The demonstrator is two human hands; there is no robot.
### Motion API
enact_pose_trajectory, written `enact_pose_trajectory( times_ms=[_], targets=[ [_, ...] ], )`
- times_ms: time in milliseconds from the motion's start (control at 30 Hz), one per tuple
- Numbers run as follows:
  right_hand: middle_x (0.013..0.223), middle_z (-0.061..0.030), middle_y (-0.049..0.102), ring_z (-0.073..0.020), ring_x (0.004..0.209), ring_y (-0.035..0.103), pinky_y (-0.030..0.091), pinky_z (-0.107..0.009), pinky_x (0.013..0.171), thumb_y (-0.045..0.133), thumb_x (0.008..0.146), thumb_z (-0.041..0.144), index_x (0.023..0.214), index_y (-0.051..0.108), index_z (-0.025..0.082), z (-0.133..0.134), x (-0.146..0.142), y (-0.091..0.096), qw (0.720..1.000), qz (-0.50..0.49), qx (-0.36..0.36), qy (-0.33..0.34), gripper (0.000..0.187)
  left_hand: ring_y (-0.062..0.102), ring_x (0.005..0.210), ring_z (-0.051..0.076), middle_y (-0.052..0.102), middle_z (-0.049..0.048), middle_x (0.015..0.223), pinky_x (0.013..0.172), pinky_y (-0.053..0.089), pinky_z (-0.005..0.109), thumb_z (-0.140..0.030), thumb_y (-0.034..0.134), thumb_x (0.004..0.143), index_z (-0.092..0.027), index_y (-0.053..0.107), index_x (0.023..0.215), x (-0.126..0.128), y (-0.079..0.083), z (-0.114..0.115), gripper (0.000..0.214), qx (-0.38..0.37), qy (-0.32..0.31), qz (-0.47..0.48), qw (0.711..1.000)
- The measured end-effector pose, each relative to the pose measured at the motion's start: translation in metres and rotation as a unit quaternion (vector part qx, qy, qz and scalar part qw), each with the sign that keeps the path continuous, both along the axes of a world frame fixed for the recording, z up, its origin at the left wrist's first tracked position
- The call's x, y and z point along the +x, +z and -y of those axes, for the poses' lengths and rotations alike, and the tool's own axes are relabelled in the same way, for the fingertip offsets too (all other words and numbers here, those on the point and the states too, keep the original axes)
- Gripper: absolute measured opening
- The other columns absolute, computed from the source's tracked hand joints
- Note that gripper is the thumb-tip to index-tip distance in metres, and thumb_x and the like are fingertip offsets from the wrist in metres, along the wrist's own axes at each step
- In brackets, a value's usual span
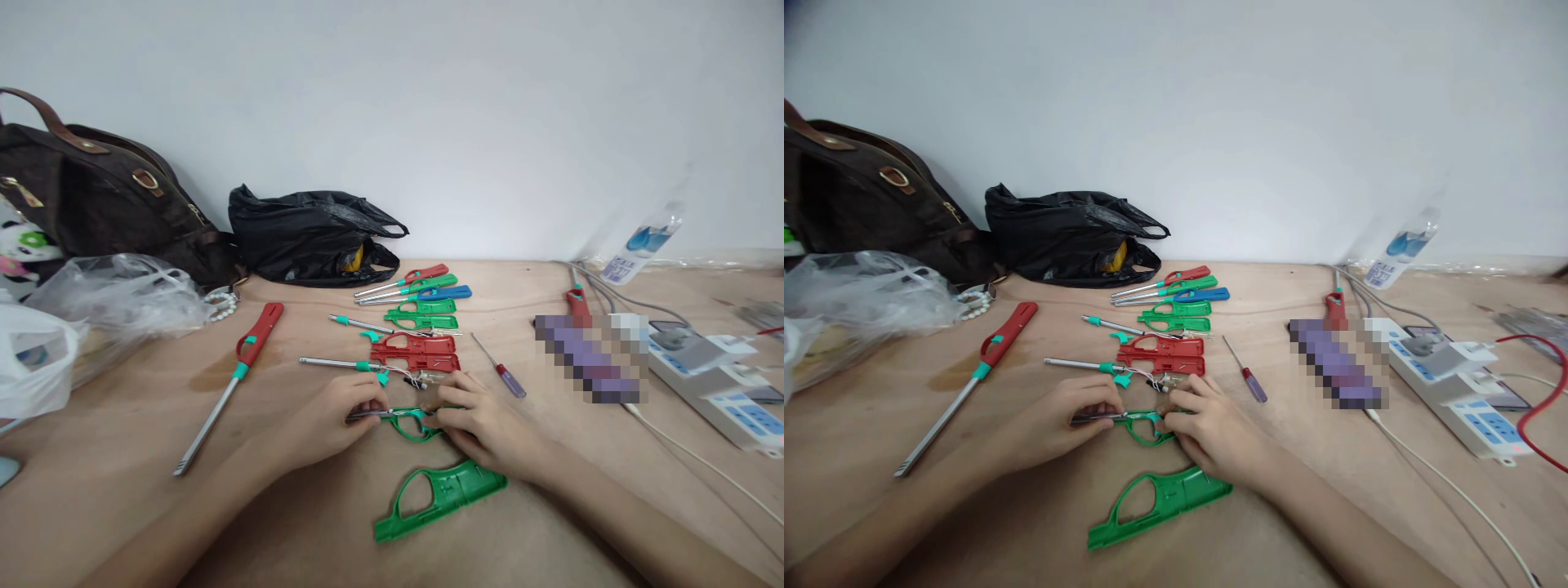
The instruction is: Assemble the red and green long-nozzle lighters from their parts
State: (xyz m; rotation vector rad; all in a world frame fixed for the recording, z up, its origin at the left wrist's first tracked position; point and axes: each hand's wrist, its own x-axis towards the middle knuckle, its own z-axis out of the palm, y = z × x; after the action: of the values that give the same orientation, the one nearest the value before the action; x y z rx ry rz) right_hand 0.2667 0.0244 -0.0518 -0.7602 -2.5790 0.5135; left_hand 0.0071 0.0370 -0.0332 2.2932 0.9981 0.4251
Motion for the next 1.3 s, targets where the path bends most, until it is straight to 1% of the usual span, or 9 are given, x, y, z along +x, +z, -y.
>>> enact_pose_trajectory(
  times_ms=[300, 433, 567, 700, 833, 1033, 1200, 1300],
  targets=[
    [0.1, -0.0086, 0.063, -0.0229, 0.102, 0.049, 0.046, -0.041, 0.092, 0.044, 0.094, 0.008, 0.099, 0.068, 0.017, 0.0, -0.0006, 0.0008, 1.0, -0.006, 0.001, 0.003, 0.026, 0.052, 0.071, 0.014, 0.062, 0.0021, 0.079, 0.066, 0.041, 0.024, -0.016, 0.051, 0.088, -0.016, 0.063, 0.085, -0.0017, -0.0002, -0.003, 0.013, -0.022, -0.004, 0.012, 1.0],
    [0.101, -0.0086, 0.063, -0.0228, 0.102, 0.05, 0.046, -0.041, 0.092, 0.045, 0.093, 0.007, 0.099, 0.069, 0.017, -0.0004, -0.0007, 0.0017, 1.0, -0.005, 0.007, 0.003, 0.027, 0.053, 0.07, 0.015, 0.063, 0.0019, 0.079, 0.063, 0.041, 0.024, -0.021, 0.053, 0.088, -0.017, 0.066, 0.087, -0.0018, 0.0018, -0.0048, 0.014, -0.06, 0.01, 0.021, 0.998],
    [0.104, -0.0083, 0.064, -0.0231, 0.103, 0.05, 0.046, -0.043, 0.092, 0.045, 0.093, 0.007, 0.1, 0.069, 0.019, -0.0006, -0.0006, 0.0022, 1.0, -0.003, 0.007, 0.005, 0.027, 0.057, 0.072, 0.015, 0.067, 0.0028, 0.082, 0.065, 0.042, 0.024, -0.02, 0.053, 0.087, -0.017, 0.068, 0.087, -0.0011, 0.0059, -0.0058, 0.015, -0.073, 0.027, 0.013, 0.997],
    [0.103, -0.0086, 0.064, -0.0227, 0.103, 0.051, 0.047, -0.041, 0.092, 0.045, 0.094, 0.008, 0.1, 0.069, 0.018, -0.0008, -0.0004, 0.002, 1.0, -0.002, 0.013, 0.004, 0.027, 0.059, 0.074, 0.016, 0.069, 0.0034, 0.082, 0.066, 0.043, 0.025, -0.019, 0.053, 0.086, -0.017, 0.069, 0.086, -0.0005, 0.007, -0.0067, 0.016, -0.084, 0.035, 0.011, 0.996],
    [0.099, -0.0083, 0.064, -0.023, 0.101, 0.051, 0.047, -0.042, 0.091, 0.044, 0.095, 0.01, 0.1, 0.069, 0.019, -0.0012, -0.0002, 0.0013, 1.0, 0.001, 0.017, 0.005, 0.027, 0.058, 0.072, 0.016, 0.069, 0.0022, 0.08, 0.062, 0.042, 0.024, -0.02, 0.053, 0.084, -0.017, 0.069, 0.085, -0.0004, 0.003, -0.0078, 0.016, -0.103, 0.04, 0.024, 0.994],
    [0.096, -0.0076, 0.062, -0.0224, 0.1, 0.05, 0.046, -0.041, 0.092, 0.043, 0.095, 0.009, 0.099, 0.068, 0.019, -0.0015, -0.0001, 0.0009, 1.0, -0.002, 0.006, 0.006, 0.027, 0.054, 0.065, 0.014, 0.064, -0.0004, 0.069, 0.059, 0.04, 0.023, -0.021, 0.053, 0.082, -0.017, 0.069, 0.082, 0.0018, 0.0031, -0.0064, 0.017, -0.147, 0.078, 0.034, 0.985],
    [0.098, -0.0083, 0.062, -0.0221, 0.102, 0.049, 0.046, -0.04, 0.092, 0.044, 0.094, 0.009, 0.099, 0.068, 0.018, -0.0013, -0.0002, 0.0008, 1.0, -0.002, 0.01, 0.005, 0.026, 0.058, 0.074, 0.016, 0.069, 0.0015, 0.08, 0.066, 0.042, 0.025, -0.015, 0.049, 0.082, -0.017, 0.07, 0.083, 0.0034, 0.0041, -0.0072, 0.021, -0.127, 0.085, 0.005, 0.988],
    [0.099, -0.0083, 0.063, -0.0219, 0.102, 0.049, 0.046, -0.039, 0.092, 0.044, 0.095, 0.009, 0.099, 0.068, 0.018, -0.0011, -0.0003, 0.0007, 1.0, 0.001, 0.01, 0.005, 0.026, 0.058, 0.075, 0.017, 0.069, 0.0015, 0.08, 0.066, 0.042, 0.025, -0.016, 0.049, 0.083, -0.017, 0.07, 0.083, 0.0037, 0.0039, -0.0068, 0.021, -0.124, 0.09, 0.001, 0.988]
  ],
)
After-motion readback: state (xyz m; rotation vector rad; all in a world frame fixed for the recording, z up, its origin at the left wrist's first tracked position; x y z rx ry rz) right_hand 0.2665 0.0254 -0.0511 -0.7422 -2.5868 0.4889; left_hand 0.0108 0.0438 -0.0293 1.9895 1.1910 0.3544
